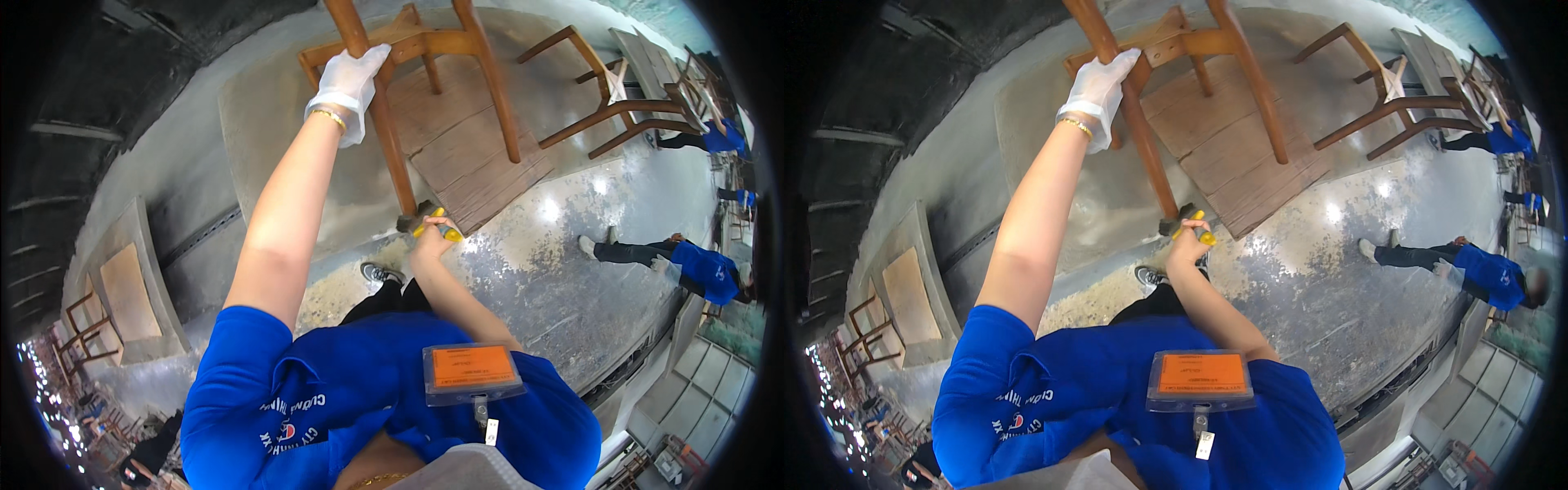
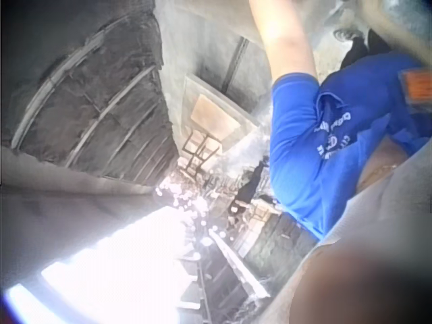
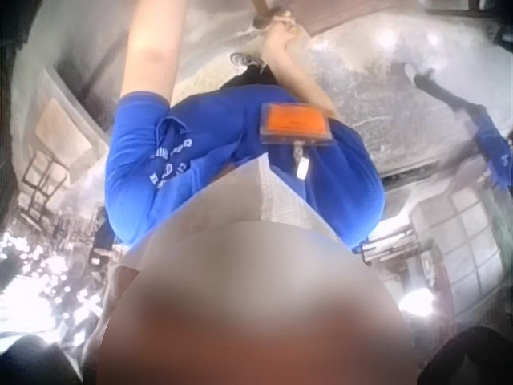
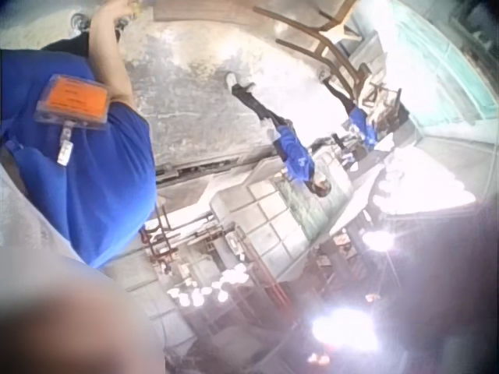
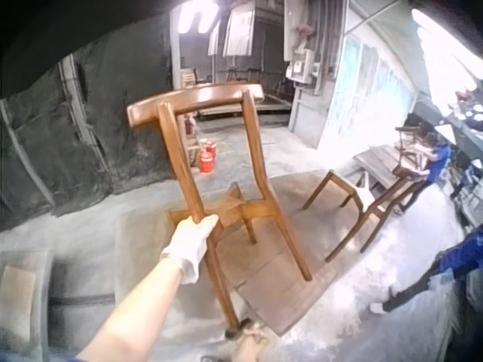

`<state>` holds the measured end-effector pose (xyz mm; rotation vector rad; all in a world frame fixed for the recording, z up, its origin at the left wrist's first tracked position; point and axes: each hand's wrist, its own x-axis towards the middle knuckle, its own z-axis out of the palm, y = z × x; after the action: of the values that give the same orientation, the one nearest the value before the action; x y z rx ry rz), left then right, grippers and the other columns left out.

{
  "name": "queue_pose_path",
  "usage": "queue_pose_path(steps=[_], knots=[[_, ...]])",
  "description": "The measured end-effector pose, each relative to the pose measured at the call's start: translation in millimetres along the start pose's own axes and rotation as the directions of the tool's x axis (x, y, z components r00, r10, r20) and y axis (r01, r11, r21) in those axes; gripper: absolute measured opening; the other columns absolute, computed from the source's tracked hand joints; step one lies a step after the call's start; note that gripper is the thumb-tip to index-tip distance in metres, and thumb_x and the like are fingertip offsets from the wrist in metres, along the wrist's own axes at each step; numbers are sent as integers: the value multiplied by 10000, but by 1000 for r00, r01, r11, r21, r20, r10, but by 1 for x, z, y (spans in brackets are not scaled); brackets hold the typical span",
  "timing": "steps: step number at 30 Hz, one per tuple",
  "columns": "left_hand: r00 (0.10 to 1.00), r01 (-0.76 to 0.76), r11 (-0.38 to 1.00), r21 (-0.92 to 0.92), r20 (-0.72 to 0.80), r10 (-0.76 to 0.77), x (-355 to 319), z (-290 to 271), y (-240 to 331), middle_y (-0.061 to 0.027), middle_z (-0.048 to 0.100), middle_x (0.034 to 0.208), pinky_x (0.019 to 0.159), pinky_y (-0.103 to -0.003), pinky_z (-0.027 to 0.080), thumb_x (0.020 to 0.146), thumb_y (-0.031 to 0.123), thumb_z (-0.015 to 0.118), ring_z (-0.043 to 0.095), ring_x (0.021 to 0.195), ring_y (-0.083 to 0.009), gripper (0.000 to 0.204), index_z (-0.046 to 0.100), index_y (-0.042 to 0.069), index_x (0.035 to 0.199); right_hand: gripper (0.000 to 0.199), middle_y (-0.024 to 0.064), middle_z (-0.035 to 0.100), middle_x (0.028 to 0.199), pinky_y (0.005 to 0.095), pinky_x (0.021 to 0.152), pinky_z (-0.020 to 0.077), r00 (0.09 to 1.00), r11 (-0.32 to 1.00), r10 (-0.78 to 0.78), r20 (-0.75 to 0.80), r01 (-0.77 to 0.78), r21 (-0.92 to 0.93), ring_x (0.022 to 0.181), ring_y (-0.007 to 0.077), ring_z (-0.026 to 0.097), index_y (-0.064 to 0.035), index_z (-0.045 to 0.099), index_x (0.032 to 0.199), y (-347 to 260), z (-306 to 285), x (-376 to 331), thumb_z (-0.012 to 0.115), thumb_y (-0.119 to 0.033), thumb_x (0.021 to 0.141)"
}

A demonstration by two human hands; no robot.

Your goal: The person applies a finish to wooden chairs using a paintbrush. They hold the chair with one hand and brush the legs, seat, and backrest with the other, rotating the chair to reach all sides. The person works on multiple chairs in sequence within a workshop.

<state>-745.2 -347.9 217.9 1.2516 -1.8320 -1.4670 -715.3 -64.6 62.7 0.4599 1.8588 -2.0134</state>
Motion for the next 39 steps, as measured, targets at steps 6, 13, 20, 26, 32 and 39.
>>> queue_pose_path(steps=[6, 13, 20, 26, 32, 39], knots=[[999, 26, 997, 68, -44, -23, 25, 16, -5, -214, 786, 1067, 923, -405, 538, 935, 570, 721, 730, 994, -341, 656, 739, -23, 1215, 240, 145, 555, 1550, 403, 1054, 513, 888, 864, -266, 375, 47, 502, 1337, 278, 581, -110, 581, 864, -53, 124, 9, 779, 9, 927], [1000, 12, 1000, 2, -28, -11, 33, 26, -2, -194, 789, 1103, 930, -390, 538, 933, 567, 738, 737, 1030, -326, 652, 743, -20, 1218, 271, 29, 657, 1223, 352, 743, 575, 958, 954, 269, 98, -279, 109, 1000, 175, 671, -196, 586, 918, 3, -15, 74, 736, 30, 925], [995, 82, 958, -276, -26, -93, 5, 46, 13, -28, 745, 1072, 855, -318, 506, 965, 399, 789, 637, 940, -128, 500, 716, 20, 1284, 217, 104, 700, 1235, 374, 896, 552, 959, 986, -142, 245, 116, 117, 1092, 219, 664, -64, 714, 1049, -57, -45, 152, 751, 60, 875], [977, 157, 936, -317, -88, -193, -14, 60, 21, 42, 704, 1119, 871, -282, 459, 1010, 361, 774, 578, 985, -82, 448, 699, 48, 1321, 157, 188, 694, 1384, 393, 1063, 521, 289, 609, -711, 641, 708, 357, 1265, 293, 671, 1, 612, 817, -183, 124, 183, 706, 116, 866], [970, 186, 951, -248, -108, -218, -12, 62, 25, 52, 587, 953, 709, -280, 384, 991, 456, 770, 467, 817, -79, 446, 719, 87, 1236, 131, 192, 715, 1316, 375, 907, 575, 312, 567, -507, 804, 823, 38, 1142, 354, 736, -29, 653, 815, -203, 150, 197, 668, 80, 744], [955, 181, 948, -261, -186, -233, -9, 67, 25, 60, 540, 903, 637, -278, 361, 981, 484, 771, 442, 752, -78, 453, 730, 102, 1221, 120, 203, 734, 1272, 390, 945, 559, 238, 594, -477, 846, 796, 112, 1206, 370, 709, -35, 662, 782, -203, 162, 193, 640, 75, 742]])
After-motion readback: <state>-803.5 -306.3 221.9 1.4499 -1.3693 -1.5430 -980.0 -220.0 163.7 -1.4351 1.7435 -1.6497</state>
